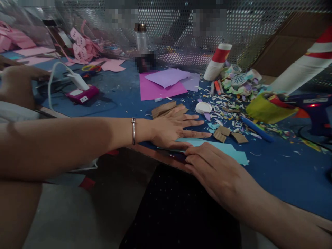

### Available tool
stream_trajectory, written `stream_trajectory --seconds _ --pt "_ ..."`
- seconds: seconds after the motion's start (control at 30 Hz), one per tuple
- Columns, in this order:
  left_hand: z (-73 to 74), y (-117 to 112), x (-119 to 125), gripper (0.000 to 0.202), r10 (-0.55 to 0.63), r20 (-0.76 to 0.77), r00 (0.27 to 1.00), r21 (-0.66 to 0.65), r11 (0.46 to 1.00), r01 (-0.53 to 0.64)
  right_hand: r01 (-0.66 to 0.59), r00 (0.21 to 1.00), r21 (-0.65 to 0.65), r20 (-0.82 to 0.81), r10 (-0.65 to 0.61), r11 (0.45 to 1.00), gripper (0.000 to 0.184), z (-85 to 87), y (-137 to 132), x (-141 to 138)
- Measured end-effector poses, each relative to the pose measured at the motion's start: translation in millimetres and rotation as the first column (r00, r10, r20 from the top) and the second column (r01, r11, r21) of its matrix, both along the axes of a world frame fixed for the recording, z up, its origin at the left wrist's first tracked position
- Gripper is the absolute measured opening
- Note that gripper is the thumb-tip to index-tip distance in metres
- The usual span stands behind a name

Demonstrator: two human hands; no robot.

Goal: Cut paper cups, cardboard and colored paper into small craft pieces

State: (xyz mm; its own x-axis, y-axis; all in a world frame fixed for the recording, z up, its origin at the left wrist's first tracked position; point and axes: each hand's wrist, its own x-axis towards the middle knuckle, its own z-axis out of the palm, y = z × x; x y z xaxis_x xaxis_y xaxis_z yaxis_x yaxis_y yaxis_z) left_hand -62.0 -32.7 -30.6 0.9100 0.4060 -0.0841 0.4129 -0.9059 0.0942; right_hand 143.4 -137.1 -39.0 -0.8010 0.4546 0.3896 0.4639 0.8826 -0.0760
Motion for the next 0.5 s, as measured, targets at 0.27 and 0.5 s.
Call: stream_trajectory --seconds 0.27,0.5 --pt "0.4 1.6 -0.4 0.063 0.006 -0.019 1.0 -0.038 0.999 -0.007 -0.046 0.997 0.058 -0.06 0.05 0.997 0.02 0.6 0.4 -12.7" --pt "3.2 0.6 0.7 0.065 -0.007 -0.028 1.0 -0.042 0.999 0.006 -0.029 0.993 0.07 -0.116 0.037 0.997 0.022 -0.5 -1.4 -20.1"
